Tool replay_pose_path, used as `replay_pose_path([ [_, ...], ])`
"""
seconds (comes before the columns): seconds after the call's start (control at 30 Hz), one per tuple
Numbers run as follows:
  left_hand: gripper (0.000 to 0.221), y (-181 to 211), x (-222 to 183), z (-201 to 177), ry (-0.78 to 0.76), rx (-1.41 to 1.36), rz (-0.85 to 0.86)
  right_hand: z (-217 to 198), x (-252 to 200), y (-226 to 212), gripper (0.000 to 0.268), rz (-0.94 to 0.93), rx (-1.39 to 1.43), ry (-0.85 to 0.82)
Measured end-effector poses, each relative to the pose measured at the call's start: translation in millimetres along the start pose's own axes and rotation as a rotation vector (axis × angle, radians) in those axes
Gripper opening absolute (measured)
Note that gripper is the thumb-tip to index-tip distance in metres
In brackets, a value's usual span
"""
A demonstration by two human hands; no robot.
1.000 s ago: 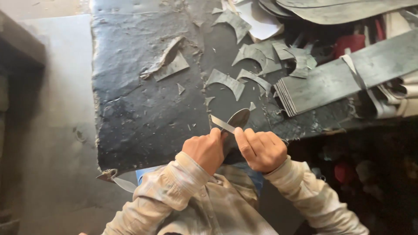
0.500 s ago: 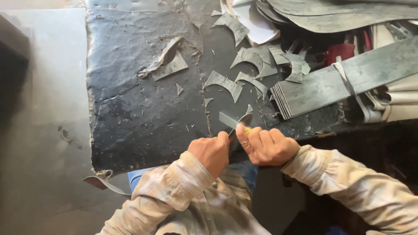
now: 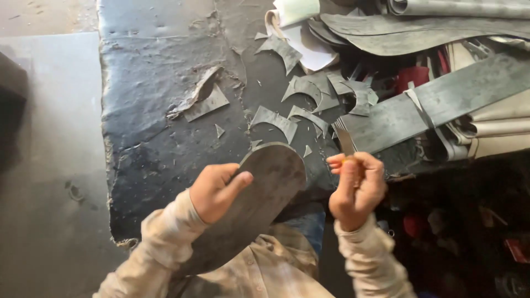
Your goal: Cutting shapes out of rubber sheets using a handheld blade.
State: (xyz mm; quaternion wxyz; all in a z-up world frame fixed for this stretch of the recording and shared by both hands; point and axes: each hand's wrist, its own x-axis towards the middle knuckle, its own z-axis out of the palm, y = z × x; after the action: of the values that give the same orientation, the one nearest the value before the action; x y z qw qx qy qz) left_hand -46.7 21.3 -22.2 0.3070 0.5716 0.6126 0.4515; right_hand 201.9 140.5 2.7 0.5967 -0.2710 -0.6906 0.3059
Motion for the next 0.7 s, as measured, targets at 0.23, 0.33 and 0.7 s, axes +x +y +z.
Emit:
replay_pose_path([
  [0.23, 0.038, -29.0, 42.6, -7.5, -0.107, -0.492, -0.14, 53.3, -41.1, 25.0, 0.003, -0.043, 0.063, 0.121],
  [0.33, 0.047, -26.5, 52.6, 5.9, -0.083, -0.52, -0.107, 59.7, -32.6, 40.3, 0.008, -0.188, -0.083, 0.223],
  [0.7, 0.033, 42.3, 44.6, 17.9, -0.197, -0.703, -0.026, 53.8, -20.6, 40.2, 0.014, -0.447, -0.374, 0.354],
])
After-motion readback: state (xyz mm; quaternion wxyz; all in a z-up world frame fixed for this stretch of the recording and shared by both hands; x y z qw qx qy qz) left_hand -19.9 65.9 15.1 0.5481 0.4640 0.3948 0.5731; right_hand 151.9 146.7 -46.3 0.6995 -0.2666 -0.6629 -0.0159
